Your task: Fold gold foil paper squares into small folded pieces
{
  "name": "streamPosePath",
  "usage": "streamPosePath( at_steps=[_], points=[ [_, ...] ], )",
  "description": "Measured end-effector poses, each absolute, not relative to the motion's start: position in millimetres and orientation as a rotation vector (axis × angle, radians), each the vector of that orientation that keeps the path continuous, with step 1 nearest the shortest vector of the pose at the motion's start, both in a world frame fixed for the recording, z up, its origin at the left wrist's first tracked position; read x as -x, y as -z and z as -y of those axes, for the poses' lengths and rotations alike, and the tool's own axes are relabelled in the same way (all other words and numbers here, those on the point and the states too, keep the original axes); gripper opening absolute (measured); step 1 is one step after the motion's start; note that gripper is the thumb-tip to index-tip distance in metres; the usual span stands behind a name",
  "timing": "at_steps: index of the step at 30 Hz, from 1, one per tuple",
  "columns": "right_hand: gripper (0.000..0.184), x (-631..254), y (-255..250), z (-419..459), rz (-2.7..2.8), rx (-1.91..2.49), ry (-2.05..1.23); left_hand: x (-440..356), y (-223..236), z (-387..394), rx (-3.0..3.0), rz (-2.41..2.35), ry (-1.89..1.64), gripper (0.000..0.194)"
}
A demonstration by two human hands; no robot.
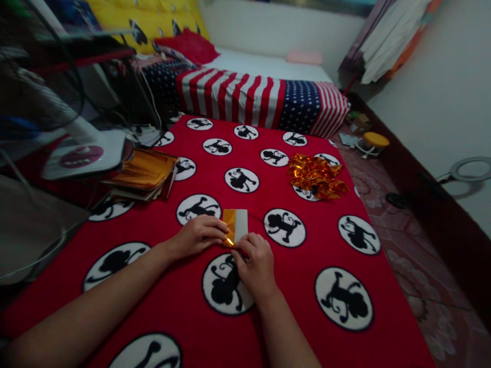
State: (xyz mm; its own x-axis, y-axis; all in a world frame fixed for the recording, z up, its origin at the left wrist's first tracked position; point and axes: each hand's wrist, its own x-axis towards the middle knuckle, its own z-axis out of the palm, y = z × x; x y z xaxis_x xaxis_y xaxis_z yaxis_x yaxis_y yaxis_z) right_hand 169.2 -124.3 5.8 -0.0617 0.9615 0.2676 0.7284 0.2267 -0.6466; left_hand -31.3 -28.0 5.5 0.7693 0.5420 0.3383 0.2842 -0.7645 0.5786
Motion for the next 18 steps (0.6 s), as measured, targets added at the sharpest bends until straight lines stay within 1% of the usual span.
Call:
streamPosePath(
  at_steps=[5,14,18],
  points=[
    [0.009,-172.6,-6.0,126.9,1.905,1.531,-0.455,28.0,-7.5,28.9,-2.381,-0.668,-0.653,0.014],
    [0.020,-178.1,-8.8,134.1,2.006,1.461,-0.430,18.7,-11.7,30.3,-2.388,-0.809,-0.609,0.013],
    [0.021,-177.8,-7.7,136.2,2.023,1.427,-0.410,16.2,-15.7,31.8,-2.406,-0.861,-0.576,0.014]
  ],
)
